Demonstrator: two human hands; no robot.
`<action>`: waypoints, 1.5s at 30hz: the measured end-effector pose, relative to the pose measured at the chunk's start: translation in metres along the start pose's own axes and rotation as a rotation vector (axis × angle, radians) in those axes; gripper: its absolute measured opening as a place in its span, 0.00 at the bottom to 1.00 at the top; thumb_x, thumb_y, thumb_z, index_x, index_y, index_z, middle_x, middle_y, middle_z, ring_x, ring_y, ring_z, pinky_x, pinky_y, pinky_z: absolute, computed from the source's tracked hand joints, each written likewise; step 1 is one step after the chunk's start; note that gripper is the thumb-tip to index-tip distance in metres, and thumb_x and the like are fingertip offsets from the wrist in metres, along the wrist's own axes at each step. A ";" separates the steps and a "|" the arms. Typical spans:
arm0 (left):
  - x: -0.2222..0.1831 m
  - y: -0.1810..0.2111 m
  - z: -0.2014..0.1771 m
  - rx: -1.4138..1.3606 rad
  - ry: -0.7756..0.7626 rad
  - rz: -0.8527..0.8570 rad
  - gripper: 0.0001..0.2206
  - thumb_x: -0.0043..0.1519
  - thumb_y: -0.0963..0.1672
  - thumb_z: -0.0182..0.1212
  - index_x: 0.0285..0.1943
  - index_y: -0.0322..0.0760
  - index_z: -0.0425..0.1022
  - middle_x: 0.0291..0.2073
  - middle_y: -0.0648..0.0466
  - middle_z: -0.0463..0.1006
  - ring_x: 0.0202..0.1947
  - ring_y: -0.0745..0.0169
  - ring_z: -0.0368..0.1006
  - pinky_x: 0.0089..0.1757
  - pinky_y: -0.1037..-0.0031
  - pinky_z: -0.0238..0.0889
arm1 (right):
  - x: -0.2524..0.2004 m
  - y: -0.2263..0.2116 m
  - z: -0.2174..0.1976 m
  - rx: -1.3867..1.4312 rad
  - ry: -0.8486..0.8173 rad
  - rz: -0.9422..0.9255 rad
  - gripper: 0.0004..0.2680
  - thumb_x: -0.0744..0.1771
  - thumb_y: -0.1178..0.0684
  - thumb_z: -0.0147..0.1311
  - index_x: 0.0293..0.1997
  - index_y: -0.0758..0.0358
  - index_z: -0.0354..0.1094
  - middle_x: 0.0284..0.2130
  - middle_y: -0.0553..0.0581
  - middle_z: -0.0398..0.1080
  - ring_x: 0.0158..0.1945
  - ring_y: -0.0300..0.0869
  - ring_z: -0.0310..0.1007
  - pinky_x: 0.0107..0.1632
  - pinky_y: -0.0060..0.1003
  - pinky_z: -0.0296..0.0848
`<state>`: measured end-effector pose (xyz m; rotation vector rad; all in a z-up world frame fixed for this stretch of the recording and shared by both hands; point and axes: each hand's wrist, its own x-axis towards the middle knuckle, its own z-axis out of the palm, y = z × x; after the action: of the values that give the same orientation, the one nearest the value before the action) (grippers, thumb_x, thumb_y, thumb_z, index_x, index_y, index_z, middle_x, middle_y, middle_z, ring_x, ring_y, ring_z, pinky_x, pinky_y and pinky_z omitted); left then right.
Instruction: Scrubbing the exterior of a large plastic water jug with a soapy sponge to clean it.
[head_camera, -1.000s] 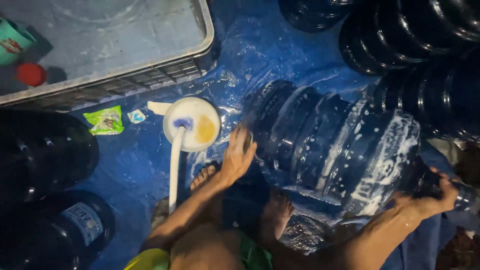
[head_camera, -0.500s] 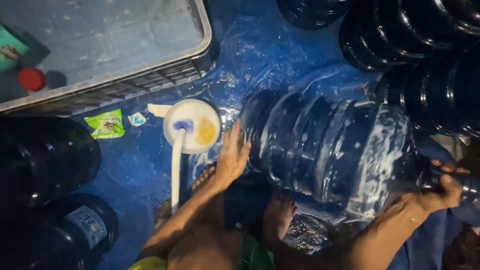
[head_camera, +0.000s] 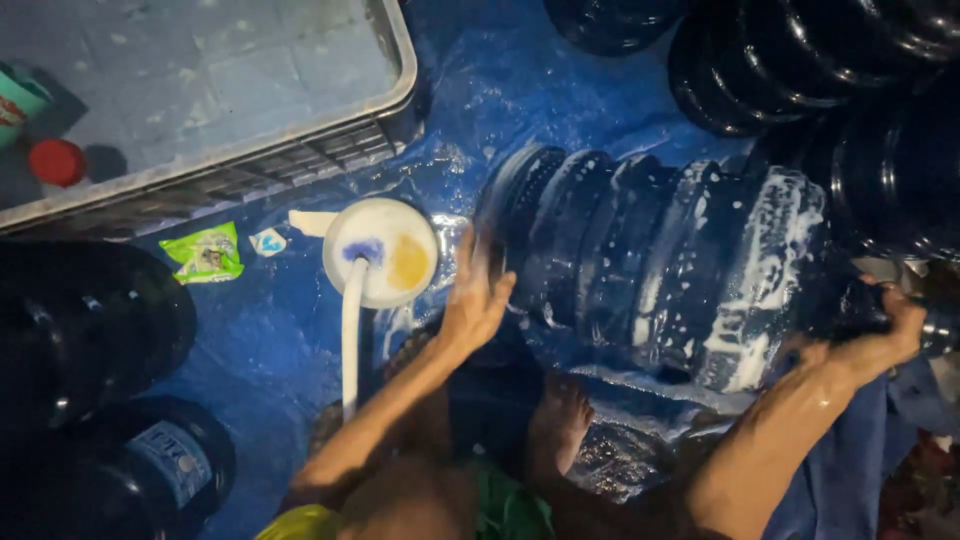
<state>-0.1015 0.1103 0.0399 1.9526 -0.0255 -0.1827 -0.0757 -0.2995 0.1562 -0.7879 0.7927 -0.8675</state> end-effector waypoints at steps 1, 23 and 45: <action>0.017 0.011 -0.002 -0.005 0.000 -0.015 0.37 0.69 0.60 0.37 0.80 0.35 0.40 0.78 0.33 0.36 0.79 0.34 0.31 0.71 0.52 0.35 | 0.004 0.002 0.000 -0.015 0.000 0.004 0.05 0.56 0.62 0.57 0.29 0.68 0.72 0.27 0.58 0.71 0.31 0.46 0.72 0.42 0.38 0.78; 0.085 0.065 0.013 0.011 0.131 0.003 0.29 0.66 0.44 0.48 0.80 0.45 0.52 0.73 0.49 0.58 0.74 0.50 0.51 0.70 0.59 0.39 | -0.032 0.011 0.047 -0.174 0.078 -0.206 0.15 0.53 0.56 0.67 0.40 0.65 0.81 0.39 0.62 0.82 0.43 0.56 0.85 0.49 0.55 0.90; -0.012 -0.015 0.067 0.101 -0.047 0.255 0.31 0.71 0.46 0.45 0.78 0.19 0.40 0.76 0.22 0.34 0.78 0.27 0.29 0.72 0.48 0.29 | -0.016 -0.001 0.016 -0.004 -0.275 -0.087 0.03 0.57 0.59 0.54 0.28 0.64 0.68 0.27 0.53 0.68 0.36 0.45 0.71 0.52 0.38 0.73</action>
<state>-0.1238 0.0557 0.0025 2.0242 -0.3191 -0.0595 -0.0690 -0.2815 0.1692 -0.9281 0.5207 -0.8131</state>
